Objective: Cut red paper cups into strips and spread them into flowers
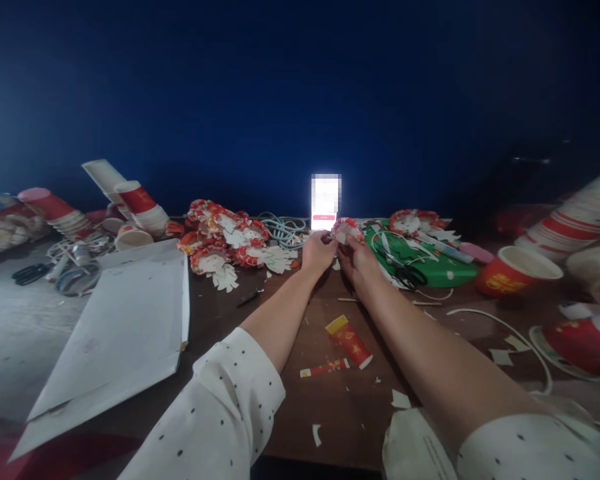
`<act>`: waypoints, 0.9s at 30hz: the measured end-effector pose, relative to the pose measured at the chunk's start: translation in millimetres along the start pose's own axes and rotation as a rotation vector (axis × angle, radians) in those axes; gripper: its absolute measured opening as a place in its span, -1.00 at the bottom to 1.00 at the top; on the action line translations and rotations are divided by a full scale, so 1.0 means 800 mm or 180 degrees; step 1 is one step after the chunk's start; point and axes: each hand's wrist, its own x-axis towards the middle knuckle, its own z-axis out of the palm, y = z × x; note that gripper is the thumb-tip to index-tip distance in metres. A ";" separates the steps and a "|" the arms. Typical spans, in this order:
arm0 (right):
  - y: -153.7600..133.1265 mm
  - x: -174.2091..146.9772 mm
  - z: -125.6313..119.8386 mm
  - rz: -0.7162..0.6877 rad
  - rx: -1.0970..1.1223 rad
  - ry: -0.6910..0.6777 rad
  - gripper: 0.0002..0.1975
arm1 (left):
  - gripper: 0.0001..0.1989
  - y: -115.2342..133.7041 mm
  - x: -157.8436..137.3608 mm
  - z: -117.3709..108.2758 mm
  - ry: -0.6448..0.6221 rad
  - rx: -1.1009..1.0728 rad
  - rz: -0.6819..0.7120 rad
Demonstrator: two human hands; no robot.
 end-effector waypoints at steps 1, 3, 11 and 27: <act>0.000 0.000 0.000 0.0004 -0.0004 0.0000 -0.80 | -0.74 0.000 0.000 0.000 0.0017 0.0002 -0.0015; 0.001 0.000 0.000 0.0019 -0.0011 0.0002 -0.79 | -0.73 0.000 0.000 -0.001 0.0059 0.0016 -0.0052; -0.004 -0.005 0.005 0.0098 -0.0035 0.0074 -0.80 | -0.76 0.002 -0.001 -0.003 0.0028 0.0184 0.0040; -0.006 -0.011 0.008 0.0045 -0.0119 -0.0022 -0.79 | -0.75 0.005 -0.004 -0.004 0.0028 0.0238 0.0319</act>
